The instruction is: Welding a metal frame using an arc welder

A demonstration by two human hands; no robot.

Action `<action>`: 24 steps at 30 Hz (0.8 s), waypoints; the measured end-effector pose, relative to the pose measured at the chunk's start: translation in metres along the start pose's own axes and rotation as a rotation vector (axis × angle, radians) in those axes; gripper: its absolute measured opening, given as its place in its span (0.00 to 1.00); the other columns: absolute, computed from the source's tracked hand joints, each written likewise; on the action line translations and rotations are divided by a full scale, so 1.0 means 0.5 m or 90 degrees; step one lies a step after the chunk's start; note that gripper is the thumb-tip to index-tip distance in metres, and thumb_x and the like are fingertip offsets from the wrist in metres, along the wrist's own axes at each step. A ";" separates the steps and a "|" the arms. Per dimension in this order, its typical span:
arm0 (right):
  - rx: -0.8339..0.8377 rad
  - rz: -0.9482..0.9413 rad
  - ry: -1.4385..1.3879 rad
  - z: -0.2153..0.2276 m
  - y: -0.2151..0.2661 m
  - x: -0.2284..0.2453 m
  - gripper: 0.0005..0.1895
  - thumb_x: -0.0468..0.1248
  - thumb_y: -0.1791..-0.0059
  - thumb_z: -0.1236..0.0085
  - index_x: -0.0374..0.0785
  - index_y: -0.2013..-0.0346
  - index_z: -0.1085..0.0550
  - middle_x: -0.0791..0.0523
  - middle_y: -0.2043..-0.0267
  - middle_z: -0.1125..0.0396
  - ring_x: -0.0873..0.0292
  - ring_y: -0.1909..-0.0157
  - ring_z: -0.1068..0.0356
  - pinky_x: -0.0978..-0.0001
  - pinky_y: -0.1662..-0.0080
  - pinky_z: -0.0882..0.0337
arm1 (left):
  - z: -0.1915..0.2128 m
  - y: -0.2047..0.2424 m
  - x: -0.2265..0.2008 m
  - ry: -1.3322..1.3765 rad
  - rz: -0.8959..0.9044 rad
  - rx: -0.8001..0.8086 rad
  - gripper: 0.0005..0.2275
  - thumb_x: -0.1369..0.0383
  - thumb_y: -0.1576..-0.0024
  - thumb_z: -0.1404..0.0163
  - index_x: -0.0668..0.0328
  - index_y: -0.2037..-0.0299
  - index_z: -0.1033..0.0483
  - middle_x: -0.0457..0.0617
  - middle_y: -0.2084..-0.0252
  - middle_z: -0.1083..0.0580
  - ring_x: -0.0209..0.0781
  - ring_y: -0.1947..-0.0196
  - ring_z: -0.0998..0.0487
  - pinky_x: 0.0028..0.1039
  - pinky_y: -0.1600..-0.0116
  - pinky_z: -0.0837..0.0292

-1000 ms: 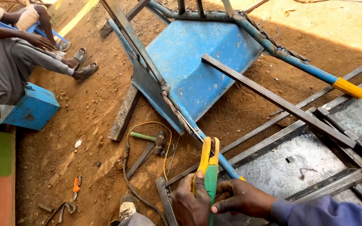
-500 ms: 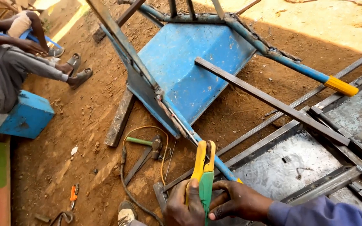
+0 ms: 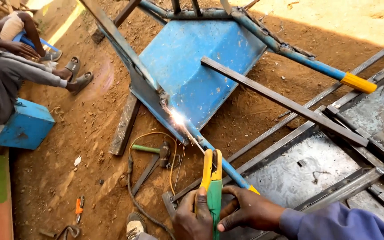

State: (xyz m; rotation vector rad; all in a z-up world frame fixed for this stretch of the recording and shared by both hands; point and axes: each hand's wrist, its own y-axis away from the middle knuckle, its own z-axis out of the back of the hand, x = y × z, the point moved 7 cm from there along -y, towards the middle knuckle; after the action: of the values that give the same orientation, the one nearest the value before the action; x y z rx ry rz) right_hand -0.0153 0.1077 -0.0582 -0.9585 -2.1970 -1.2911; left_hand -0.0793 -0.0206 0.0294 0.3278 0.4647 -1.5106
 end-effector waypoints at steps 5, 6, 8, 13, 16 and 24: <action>0.001 0.032 -0.014 0.000 0.001 0.024 0.38 0.33 0.64 0.23 0.41 0.41 0.30 0.53 0.68 0.24 0.63 0.68 0.29 0.75 0.67 0.31 | -0.004 0.004 -0.037 -0.015 -0.098 -0.007 0.15 0.49 0.43 0.52 0.42 0.65 0.14 0.41 0.69 0.17 0.47 0.68 0.18 0.39 0.66 0.27; -0.008 0.030 0.012 -0.004 0.007 0.029 0.32 0.35 0.60 0.25 0.43 0.44 0.28 0.58 0.74 0.30 0.68 0.77 0.39 0.78 0.75 0.40 | -0.003 0.007 -0.039 -0.033 -0.108 -0.017 0.15 0.49 0.43 0.52 0.42 0.64 0.14 0.40 0.69 0.17 0.47 0.68 0.18 0.39 0.66 0.26; -0.002 0.044 -0.007 -0.002 -0.007 0.016 0.32 0.32 0.61 0.24 0.42 0.44 0.27 0.58 0.74 0.30 0.69 0.76 0.38 0.79 0.75 0.40 | -0.011 0.002 -0.032 -0.023 -0.111 -0.017 0.15 0.49 0.43 0.52 0.43 0.66 0.15 0.40 0.69 0.17 0.48 0.67 0.18 0.40 0.65 0.26; -0.006 0.020 0.002 -0.009 0.001 0.032 0.26 0.29 0.60 0.27 0.42 0.49 0.26 0.59 0.74 0.31 0.69 0.74 0.38 0.79 0.73 0.40 | -0.038 0.006 -0.010 -0.028 -0.050 0.016 0.16 0.46 0.43 0.52 0.41 0.65 0.15 0.39 0.68 0.18 0.47 0.66 0.18 0.39 0.64 0.26; -0.035 0.009 0.127 0.007 -0.021 0.010 0.20 0.36 0.62 0.25 0.45 0.62 0.29 0.64 0.72 0.37 0.70 0.69 0.42 0.78 0.69 0.43 | -0.035 0.016 -0.030 -0.015 -0.125 -0.049 0.16 0.48 0.43 0.52 0.45 0.67 0.16 0.41 0.70 0.18 0.49 0.68 0.18 0.40 0.66 0.26; -0.032 0.050 0.218 -0.002 -0.011 0.048 0.17 0.43 0.61 0.28 0.47 0.60 0.23 0.68 0.66 0.30 0.71 0.63 0.38 0.78 0.61 0.35 | -0.038 0.009 -0.021 -0.083 -0.054 -0.023 0.15 0.45 0.45 0.53 0.36 0.66 0.16 0.34 0.68 0.18 0.46 0.66 0.18 0.41 0.66 0.26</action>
State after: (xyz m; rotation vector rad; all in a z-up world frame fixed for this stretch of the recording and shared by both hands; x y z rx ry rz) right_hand -0.0357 0.1132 -0.0456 -0.7665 -1.8581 -1.3650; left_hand -0.0766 -0.0019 0.0176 0.1819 0.4053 -1.5932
